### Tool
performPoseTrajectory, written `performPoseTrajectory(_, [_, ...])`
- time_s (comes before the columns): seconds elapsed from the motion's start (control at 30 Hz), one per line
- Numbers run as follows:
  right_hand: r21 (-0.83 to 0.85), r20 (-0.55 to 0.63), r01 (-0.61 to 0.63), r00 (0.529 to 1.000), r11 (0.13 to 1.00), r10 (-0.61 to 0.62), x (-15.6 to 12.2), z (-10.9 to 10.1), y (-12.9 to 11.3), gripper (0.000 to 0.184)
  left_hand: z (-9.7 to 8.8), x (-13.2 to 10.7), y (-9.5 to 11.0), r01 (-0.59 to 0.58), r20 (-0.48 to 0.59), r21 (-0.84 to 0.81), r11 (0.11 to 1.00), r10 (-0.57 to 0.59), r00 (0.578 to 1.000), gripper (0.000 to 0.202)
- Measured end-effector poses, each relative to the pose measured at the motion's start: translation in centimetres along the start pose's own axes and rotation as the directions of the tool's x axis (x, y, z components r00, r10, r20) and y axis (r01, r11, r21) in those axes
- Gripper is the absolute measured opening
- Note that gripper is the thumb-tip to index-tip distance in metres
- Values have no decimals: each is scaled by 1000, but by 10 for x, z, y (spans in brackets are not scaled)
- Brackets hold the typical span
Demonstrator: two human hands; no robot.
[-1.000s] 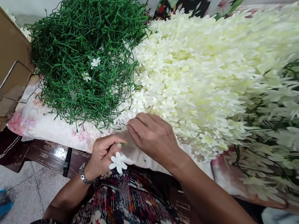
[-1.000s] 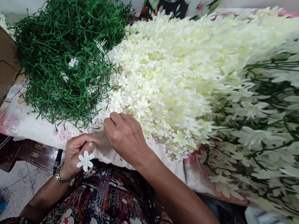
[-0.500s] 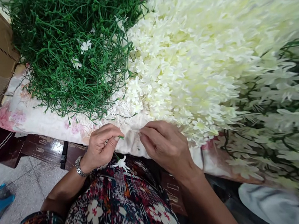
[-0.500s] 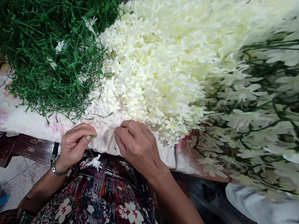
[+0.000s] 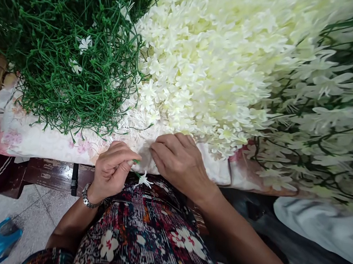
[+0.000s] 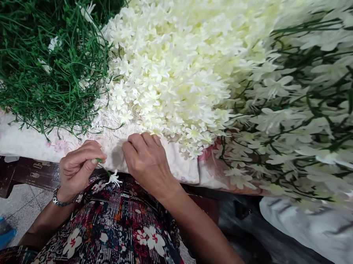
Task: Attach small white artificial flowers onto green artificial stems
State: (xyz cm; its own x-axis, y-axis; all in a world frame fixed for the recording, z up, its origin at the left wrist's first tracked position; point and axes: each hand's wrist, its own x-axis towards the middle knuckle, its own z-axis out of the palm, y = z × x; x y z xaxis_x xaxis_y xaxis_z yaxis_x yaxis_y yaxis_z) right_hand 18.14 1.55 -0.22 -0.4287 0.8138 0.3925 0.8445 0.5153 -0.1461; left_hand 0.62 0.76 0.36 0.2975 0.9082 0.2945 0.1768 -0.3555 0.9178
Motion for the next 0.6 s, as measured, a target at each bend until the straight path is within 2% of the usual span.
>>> performPoseTrajectory(0.1, [92, -79, -39, 996, 995, 47, -10, -6, 6, 4, 0, 1, 5, 44, 31, 9, 999, -44, 999, 17])
performPoseTrajectory(0.2, [177, -177, -157, 966, 972, 188, -27, -19, 19, 10, 7, 4, 9, 94, 42, -14, 995, -94, 995, 15])
performPoseTrajectory(0.27, [176, -200, -252, 937, 952, 285, -38, -25, 28, 11, 15, 9, 9, 104, 48, -16, 994, -103, 993, 14])
performPoseTrajectory(0.33, [144, -189, -297, 928, 944, 321, -44, -26, 33, 10, 25, 14, 8, 116, 76, 11, 993, -116, 990, 13])
performPoseTrajectory(0.5, [64, -173, -292, 939, 954, 299, -46, -21, 35, 6, 50, 28, 4, 121, 136, 219, 968, -153, 979, 16])
performPoseTrajectory(0.6, [42, -178, -290, 940, 956, 292, -43, -18, 35, 6, 63, 35, 6, 99, 111, 448, 889, -165, 980, 18])
